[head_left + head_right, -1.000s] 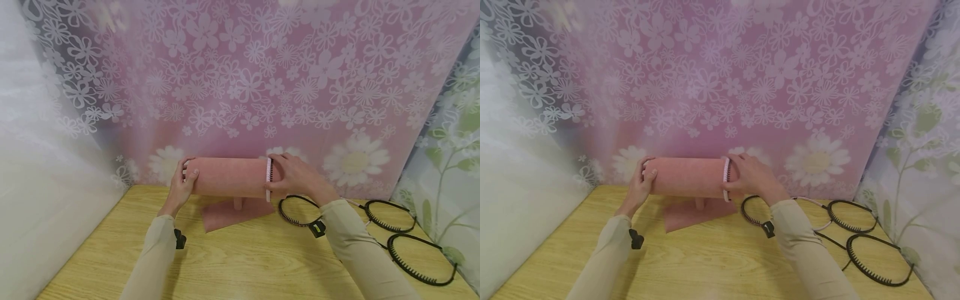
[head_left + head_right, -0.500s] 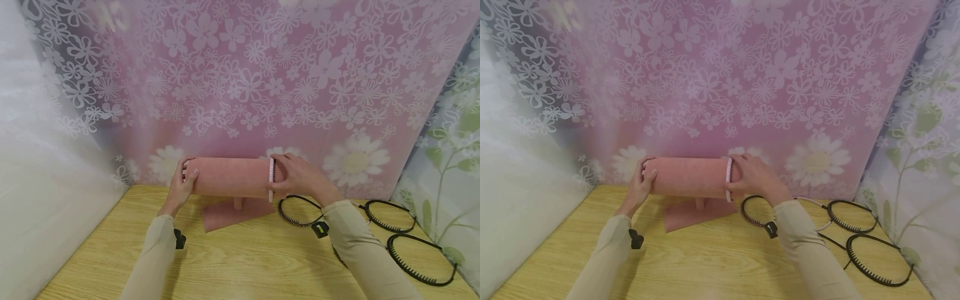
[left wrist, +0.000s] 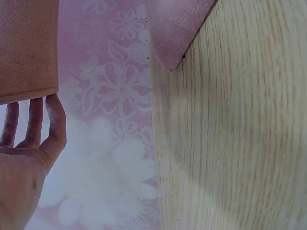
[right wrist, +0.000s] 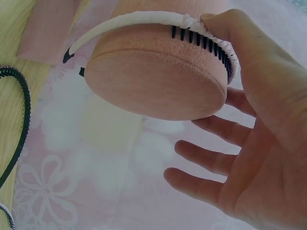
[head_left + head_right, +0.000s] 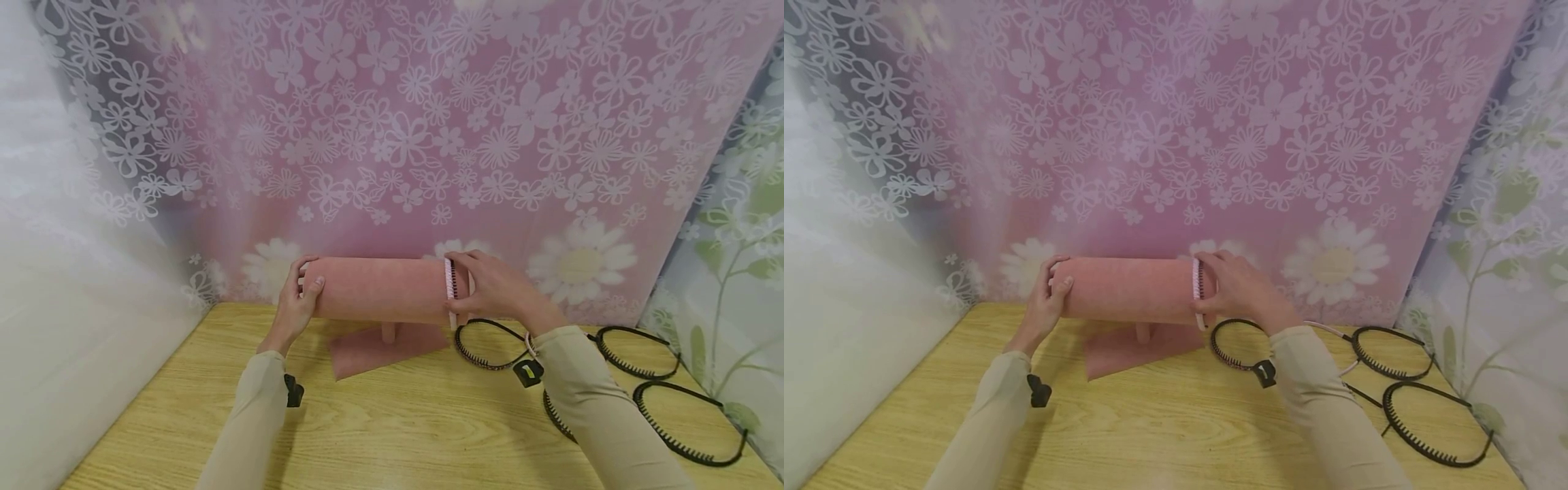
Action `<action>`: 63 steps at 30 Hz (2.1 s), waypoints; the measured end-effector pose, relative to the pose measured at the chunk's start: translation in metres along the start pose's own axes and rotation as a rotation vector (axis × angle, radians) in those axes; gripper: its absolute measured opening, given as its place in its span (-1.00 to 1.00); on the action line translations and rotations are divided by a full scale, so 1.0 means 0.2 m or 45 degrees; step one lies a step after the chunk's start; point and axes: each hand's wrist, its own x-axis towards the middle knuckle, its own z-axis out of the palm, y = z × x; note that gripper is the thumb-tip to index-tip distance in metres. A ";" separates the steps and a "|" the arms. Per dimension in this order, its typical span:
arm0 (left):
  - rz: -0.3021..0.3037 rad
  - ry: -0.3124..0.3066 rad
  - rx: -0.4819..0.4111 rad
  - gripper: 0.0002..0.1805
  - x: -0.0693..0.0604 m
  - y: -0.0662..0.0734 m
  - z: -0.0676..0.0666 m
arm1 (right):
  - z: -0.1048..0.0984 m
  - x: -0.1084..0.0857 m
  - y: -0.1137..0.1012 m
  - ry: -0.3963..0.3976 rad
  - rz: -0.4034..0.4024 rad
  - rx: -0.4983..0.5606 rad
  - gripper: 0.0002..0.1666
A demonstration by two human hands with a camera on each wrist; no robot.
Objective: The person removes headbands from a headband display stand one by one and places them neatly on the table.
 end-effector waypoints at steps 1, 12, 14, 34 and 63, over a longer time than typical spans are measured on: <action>-0.001 0.001 -0.001 -0.41 0.00 0.00 0.00 | 0.00 0.00 0.00 -0.005 -0.003 0.005 0.11; -0.012 -0.007 -0.010 -0.40 0.00 0.00 0.00 | 0.00 -0.01 0.03 -0.022 -0.030 0.086 0.09; -0.008 -0.008 -0.014 -0.40 0.00 0.00 0.00 | 0.01 -0.01 0.04 -0.015 -0.017 0.091 0.09; 0.009 0.018 0.010 -0.41 0.00 0.00 0.01 | 0.04 -0.06 0.08 0.036 -0.006 0.244 0.05; -0.001 -0.007 0.000 -0.39 0.01 0.00 0.00 | 0.34 -0.25 0.04 0.550 0.116 0.733 -0.48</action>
